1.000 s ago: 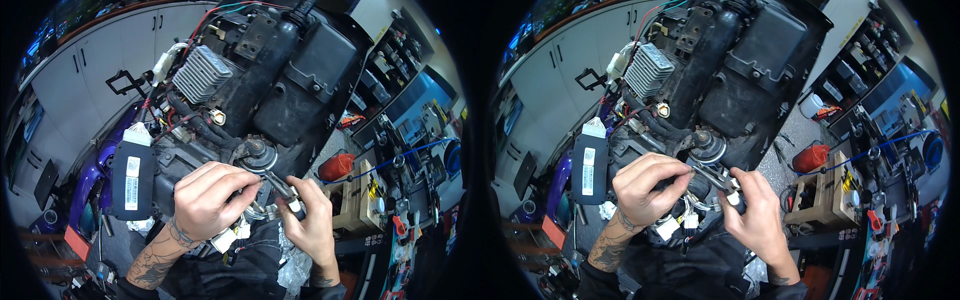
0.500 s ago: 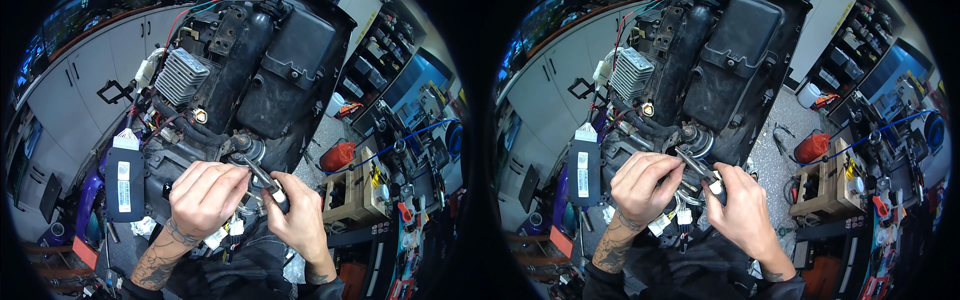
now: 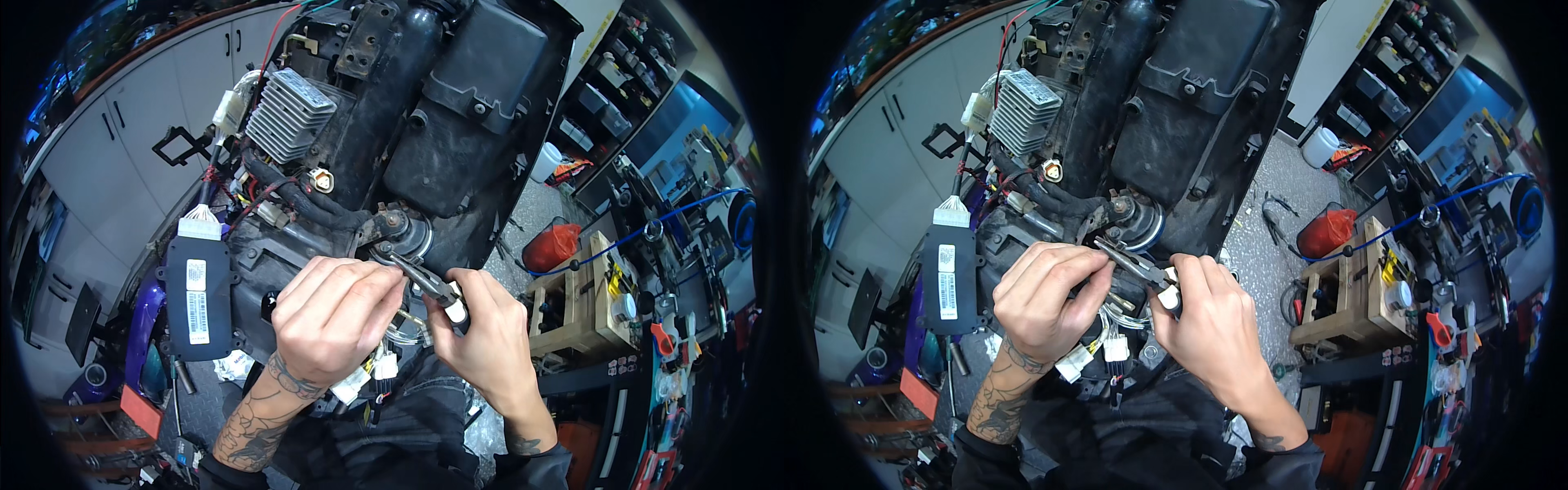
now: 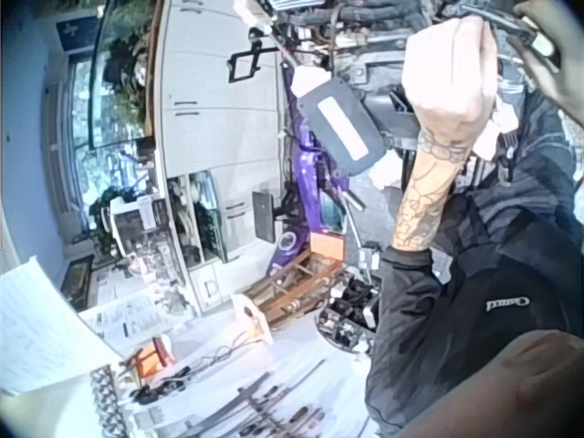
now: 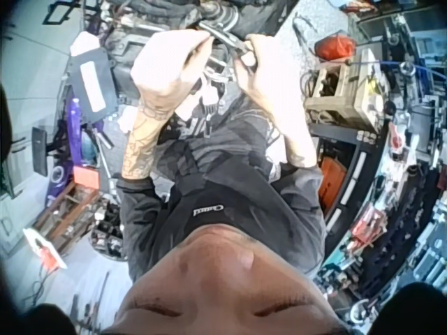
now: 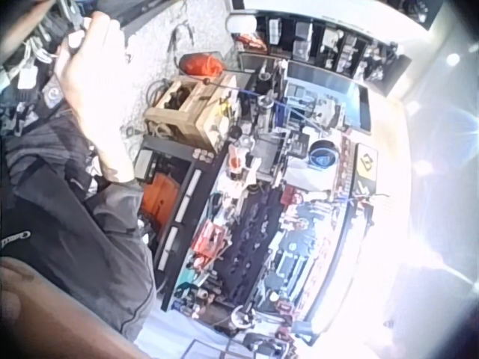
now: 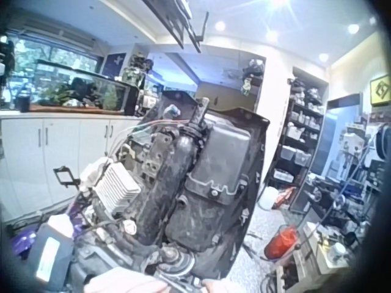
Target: The person works on a motorcycle engine, using pliers to remove a small metal clip from a hose fitting, then retrieves a heat gun and applies heat to a black plastic component. The person manipulates wires and connectors while adjusting parts on the engine.
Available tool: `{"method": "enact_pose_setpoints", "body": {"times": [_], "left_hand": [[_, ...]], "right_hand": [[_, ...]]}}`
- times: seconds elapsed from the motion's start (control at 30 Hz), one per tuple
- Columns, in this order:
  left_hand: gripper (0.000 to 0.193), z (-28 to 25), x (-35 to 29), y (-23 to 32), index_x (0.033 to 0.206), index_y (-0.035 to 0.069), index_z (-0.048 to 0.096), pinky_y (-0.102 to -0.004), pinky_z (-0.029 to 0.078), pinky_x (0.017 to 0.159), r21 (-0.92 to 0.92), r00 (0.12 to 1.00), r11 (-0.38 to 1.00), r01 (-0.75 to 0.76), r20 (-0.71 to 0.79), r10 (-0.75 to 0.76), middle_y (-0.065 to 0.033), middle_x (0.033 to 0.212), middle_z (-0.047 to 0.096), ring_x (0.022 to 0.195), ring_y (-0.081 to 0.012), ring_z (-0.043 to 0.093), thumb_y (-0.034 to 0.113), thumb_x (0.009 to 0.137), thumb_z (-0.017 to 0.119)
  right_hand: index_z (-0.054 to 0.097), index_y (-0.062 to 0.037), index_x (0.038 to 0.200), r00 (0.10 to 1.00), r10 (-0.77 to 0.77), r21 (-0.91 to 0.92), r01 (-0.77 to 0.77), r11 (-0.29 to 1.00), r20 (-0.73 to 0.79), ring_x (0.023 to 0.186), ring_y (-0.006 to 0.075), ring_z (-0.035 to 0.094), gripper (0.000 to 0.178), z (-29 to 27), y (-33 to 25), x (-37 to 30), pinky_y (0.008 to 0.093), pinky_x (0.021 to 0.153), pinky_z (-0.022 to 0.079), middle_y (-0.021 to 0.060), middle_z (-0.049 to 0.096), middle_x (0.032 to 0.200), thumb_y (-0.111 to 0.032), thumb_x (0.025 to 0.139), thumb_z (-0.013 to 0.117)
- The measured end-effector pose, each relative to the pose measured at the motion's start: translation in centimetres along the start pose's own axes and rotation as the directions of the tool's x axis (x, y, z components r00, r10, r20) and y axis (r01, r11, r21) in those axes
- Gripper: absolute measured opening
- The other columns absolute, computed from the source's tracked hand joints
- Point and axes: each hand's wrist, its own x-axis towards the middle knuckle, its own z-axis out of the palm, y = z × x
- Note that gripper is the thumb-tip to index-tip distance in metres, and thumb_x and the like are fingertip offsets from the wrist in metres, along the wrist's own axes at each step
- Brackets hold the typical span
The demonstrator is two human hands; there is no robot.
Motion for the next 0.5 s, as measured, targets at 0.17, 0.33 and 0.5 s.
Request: {"method": "enact_pose_setpoints", "body": {"times": [0.17,0.33,0.5], "left_hand": [[0.024,-0.1,-0.3,-0.4,0.098,-0.003,0.077,-0.0380,0.062,0.073,0.005,0.999,0.999,-0.032,0.010,0.032,-0.0107,0.089,0.075,0.080,-0.0269,0.076,-0.003,0.078,0.089],[0.033,-0.8,0.3,0.1,0.109,-0.005,0.077,-0.0388,0.060,0.079,-0.009,0.995,0.999,0.038,0.092,-0.037,-0.0141,0.099,0.077,0.089,-0.0307,0.075,0.001,0.080,0.091],[0.044,-5.9,-0.9,8.7,0.124,-0.008,0.073,-0.0432,0.061,0.093,-0.429,0.901,0.796,0.426,0.277,-0.333,-0.0205,0.123,0.076,0.111,-0.0333,0.074,0.006,0.086,0.090]], "right_hand": [[0.060,-0.0028,0.096,0.999,-0.041,0.025,0.040,0.999,0.025,0.084,0.0398,0.072,0.023,1.1,1.3,0.6,0.0498,0.072,0.059,0.0164,0.067,0.089,-0.005,0.082,0.079],[0.065,-0.0020,0.090,1.000,-0.027,0.174,0.028,0.984,-0.008,0.062,0.0346,0.070,0.020,2.4,3.1,1.3,0.0388,0.057,0.052,0.0171,0.065,0.072,-0.005,0.090,0.084],[0.068,-0.0014,0.090,0.988,0.099,0.345,-0.134,0.929,0.119,0.062,0.0150,0.067,0.020,0.8,2.5,1.4,0.0336,0.059,0.051,0.0125,0.068,0.070,-0.009,0.092,0.086]]}}
